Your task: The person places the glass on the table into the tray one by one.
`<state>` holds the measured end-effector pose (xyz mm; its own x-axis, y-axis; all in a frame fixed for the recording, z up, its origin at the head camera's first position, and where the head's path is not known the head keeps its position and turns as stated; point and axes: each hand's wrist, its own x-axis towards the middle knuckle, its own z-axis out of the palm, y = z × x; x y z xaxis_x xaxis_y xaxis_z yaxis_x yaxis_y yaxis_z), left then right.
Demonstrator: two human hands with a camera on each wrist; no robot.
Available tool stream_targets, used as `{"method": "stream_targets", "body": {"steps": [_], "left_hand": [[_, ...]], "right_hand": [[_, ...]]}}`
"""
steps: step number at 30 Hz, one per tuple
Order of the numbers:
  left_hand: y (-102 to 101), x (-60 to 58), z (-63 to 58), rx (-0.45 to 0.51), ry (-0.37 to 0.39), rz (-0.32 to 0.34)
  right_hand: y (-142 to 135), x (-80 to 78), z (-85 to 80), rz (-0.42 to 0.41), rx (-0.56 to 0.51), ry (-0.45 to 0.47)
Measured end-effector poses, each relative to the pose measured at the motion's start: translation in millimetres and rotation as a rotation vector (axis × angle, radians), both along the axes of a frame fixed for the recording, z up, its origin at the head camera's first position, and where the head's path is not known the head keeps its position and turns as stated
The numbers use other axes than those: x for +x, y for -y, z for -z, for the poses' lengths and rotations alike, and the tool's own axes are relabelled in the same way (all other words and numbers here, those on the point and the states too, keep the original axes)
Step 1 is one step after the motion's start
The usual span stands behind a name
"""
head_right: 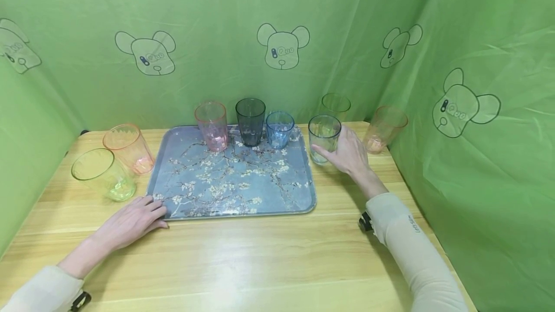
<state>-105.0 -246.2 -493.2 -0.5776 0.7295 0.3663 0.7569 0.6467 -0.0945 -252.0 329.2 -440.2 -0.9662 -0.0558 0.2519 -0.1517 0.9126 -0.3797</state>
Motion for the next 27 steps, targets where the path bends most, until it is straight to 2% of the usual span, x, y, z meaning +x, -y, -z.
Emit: {"method": "stream_targets", "body": {"steps": [8,22,27], "left_hand": [[0.0,0.4,0.7,0.002,-0.001,-0.001],[0.2,0.6,1.3,0.009,-0.009,0.0],[0.2,0.4,0.7,0.009,-0.005,-0.004]], "right_hand": [[0.3,4.9,-7.6,-0.02,0.045,0.009],[3.2,14.8,-26.2,-0.081,0.143,-0.072],[8.3,18.3,-33.8,-0.129,0.153,-0.135]]}}
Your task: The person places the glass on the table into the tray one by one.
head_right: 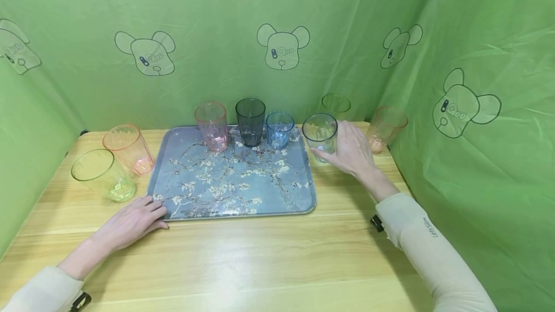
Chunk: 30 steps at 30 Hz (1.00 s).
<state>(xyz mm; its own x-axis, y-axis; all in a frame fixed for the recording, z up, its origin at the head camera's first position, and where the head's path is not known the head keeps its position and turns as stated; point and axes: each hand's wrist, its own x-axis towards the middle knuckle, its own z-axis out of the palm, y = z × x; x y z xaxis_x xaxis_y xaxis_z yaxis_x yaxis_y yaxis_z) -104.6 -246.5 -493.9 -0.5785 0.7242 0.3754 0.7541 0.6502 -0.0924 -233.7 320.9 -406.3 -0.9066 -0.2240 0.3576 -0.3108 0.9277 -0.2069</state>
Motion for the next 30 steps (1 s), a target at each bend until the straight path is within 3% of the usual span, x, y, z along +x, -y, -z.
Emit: {"method": "stream_targets", "body": {"steps": [8,15,30], "left_hand": [[0.4,-0.1,0.3,0.004,-0.007,0.003],[0.8,-0.8,1.0,0.008,-0.006,0.007],[0.8,-1.4,1.6,0.005,-0.004,0.005]], "right_hand": [[14.8,9.1,-16.4,-0.081,0.039,-0.073],[29.0,18.2,-28.5,-0.127,0.063,-0.071],[56.8,27.8,-32.2,-0.178,0.026,-0.081]]}}
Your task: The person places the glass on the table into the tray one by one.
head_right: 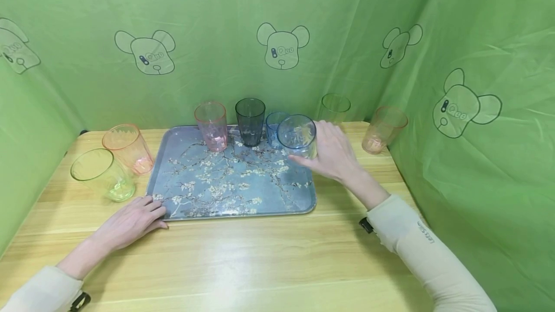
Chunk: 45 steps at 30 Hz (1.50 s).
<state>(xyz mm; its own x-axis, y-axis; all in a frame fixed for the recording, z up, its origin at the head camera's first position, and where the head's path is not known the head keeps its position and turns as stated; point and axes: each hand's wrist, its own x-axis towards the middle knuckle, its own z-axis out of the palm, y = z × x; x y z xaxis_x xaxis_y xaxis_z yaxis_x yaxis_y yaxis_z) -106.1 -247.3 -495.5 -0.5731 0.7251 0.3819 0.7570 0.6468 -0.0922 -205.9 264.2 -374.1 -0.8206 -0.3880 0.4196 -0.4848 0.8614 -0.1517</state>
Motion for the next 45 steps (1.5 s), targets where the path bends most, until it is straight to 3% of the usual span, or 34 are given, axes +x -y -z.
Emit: {"method": "stream_targets", "body": {"steps": [17,29,39,45], "left_hand": [[-0.3,-0.3,0.8,-0.001,-0.002,-0.001],[0.5,-0.5,0.9,-0.01,0.001,-0.004],[-0.2,0.1,0.2,-0.002,-0.005,0.003],[-0.8,0.7,0.0,0.0,0.0,0.001]], "right_hand": [[32.7,10.0,12.2,-0.009,-0.181,0.1],[61.2,17.5,31.0,-0.012,-0.257,0.235],[89.9,21.2,43.1,-0.088,-0.225,0.249],[108.9,23.3,44.3,-0.093,-0.209,0.292]]}}
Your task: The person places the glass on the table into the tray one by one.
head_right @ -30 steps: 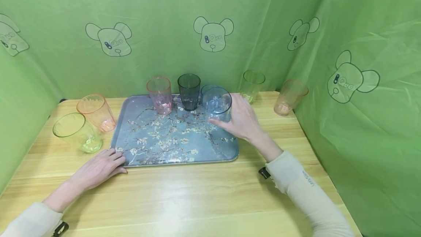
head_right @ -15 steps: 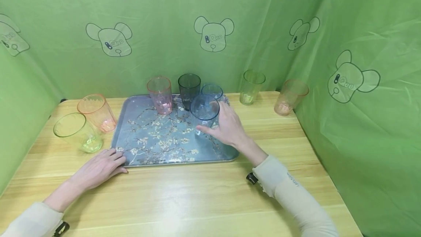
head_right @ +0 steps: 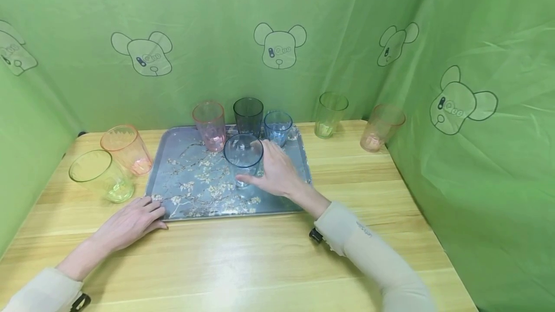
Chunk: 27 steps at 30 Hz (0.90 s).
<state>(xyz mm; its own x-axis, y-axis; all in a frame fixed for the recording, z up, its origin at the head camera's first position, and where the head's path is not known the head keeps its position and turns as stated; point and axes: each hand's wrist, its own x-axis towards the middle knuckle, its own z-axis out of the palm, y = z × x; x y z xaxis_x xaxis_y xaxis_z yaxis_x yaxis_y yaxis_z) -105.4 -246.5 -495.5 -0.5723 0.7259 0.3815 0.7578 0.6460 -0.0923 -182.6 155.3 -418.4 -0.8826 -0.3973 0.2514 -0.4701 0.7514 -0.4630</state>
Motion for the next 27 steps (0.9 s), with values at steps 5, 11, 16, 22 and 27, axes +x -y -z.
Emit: {"method": "stream_targets", "body": {"steps": [5,11,16,22,27], "left_hand": [[-0.3,-0.2,0.2,-0.003,0.01,-0.005],[-0.6,0.4,-1.6,0.0,0.005,0.0],[0.4,0.5,-1.4,0.005,-0.008,0.004],[-0.6,0.0,-1.3,-0.003,-0.004,0.0],[-1.2,0.6,-0.7,-0.009,0.002,-0.005]], "right_hand": [[13.5,-0.3,-0.4,-0.019,0.011,-0.005],[27.5,0.2,0.2,-0.042,0.019,0.006],[39.8,-2.2,5.4,-0.058,0.017,0.012],[49.0,-4.3,10.0,-0.046,0.038,0.025],[56.3,-4.3,11.6,-0.035,0.048,0.027]]}}
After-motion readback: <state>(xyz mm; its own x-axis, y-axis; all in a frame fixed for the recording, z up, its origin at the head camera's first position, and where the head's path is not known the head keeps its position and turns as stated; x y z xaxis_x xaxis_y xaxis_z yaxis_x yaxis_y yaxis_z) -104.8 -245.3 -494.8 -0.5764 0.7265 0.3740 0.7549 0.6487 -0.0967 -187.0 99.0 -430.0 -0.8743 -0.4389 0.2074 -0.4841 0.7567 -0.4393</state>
